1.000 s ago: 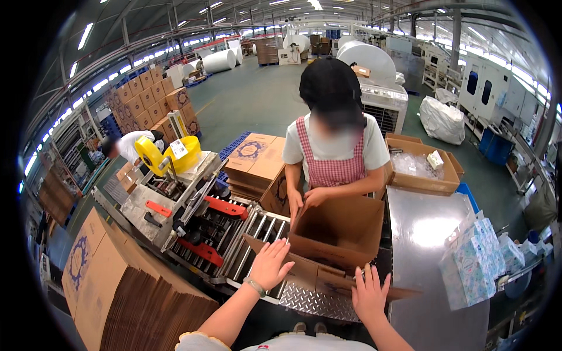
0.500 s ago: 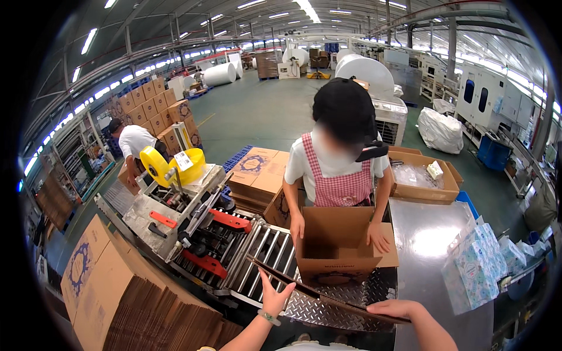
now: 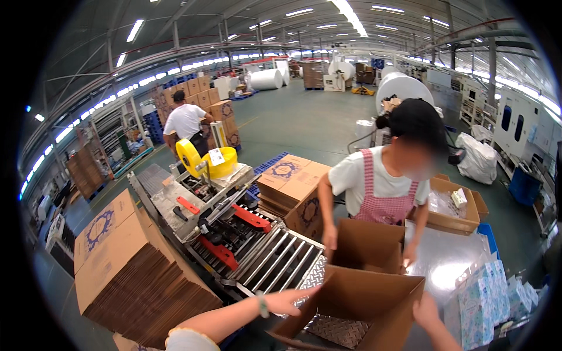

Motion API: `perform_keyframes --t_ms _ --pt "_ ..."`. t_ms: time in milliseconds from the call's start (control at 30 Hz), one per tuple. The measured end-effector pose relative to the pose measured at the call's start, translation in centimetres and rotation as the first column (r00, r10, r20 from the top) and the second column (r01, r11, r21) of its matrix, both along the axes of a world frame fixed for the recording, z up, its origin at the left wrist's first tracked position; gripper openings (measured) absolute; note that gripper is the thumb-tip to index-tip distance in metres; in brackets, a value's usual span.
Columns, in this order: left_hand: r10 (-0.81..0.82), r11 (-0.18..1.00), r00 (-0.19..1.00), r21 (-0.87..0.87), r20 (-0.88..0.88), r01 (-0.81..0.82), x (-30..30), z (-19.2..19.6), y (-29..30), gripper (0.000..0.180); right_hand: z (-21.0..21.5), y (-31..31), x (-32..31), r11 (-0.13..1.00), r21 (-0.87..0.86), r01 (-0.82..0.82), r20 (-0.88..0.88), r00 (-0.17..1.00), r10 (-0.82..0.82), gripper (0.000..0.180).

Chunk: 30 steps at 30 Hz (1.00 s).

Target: The person packs multiple plastic-wrapped tissue units into cardboard boxes, place several units into one box, and then place the box onto a tape-dispensing machine to seal it.

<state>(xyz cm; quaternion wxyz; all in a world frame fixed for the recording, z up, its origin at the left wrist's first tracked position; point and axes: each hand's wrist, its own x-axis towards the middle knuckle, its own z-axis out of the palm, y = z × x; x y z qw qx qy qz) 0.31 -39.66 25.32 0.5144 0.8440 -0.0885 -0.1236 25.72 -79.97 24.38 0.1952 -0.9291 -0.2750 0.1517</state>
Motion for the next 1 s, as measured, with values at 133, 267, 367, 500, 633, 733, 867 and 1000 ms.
perform_keyframes --t_ms 133,267,367,500,633,733,867,1000 --pt "-0.100 0.977 0.993 0.197 0.067 0.085 2.6 -8.4 -4.9 0.101 -4.7 3.4 -4.7 0.856 0.217 -0.469 0.362 0.853 0.376 0.077" --pt "-0.147 0.590 0.975 0.776 -0.170 0.224 2.5 -9.4 -8.6 0.089 -6.1 4.7 -5.5 0.264 -0.656 -0.707 -0.308 0.570 0.761 0.073" --pt "-0.200 0.533 0.977 0.828 -0.078 0.175 5.3 -10.2 -8.1 0.085 -5.8 9.2 -2.5 0.438 -0.210 -0.874 -0.172 0.474 0.863 0.053" --pt "-0.195 0.655 0.942 0.679 -0.274 0.333 1.4 -10.0 -9.2 0.075 3.1 13.3 1.2 0.841 0.090 -0.533 0.572 0.719 0.395 0.043" --pt "-0.303 0.707 0.876 0.528 -0.374 0.470 -0.2 -0.9 -11.4 0.046 -1.7 8.2 -1.3 0.831 -0.019 -0.556 0.133 0.822 0.553 0.048" --pt "-0.224 0.687 0.910 0.605 -0.350 0.402 1.2 6.3 -12.5 0.020 -4.4 5.4 -3.0 0.794 -0.080 -0.602 0.099 0.788 0.607 0.055" --pt "-0.041 0.684 0.969 0.714 0.242 -0.149 4.4 -5.1 -8.4 0.061 -5.0 8.1 0.2 0.765 0.062 -0.640 -0.113 0.757 0.643 0.048" --pt "0.117 0.715 0.929 0.620 0.352 -0.324 3.8 -11.8 -2.2 0.072 -3.6 9.4 -1.4 0.792 0.587 -0.170 0.166 0.982 0.088 0.018"
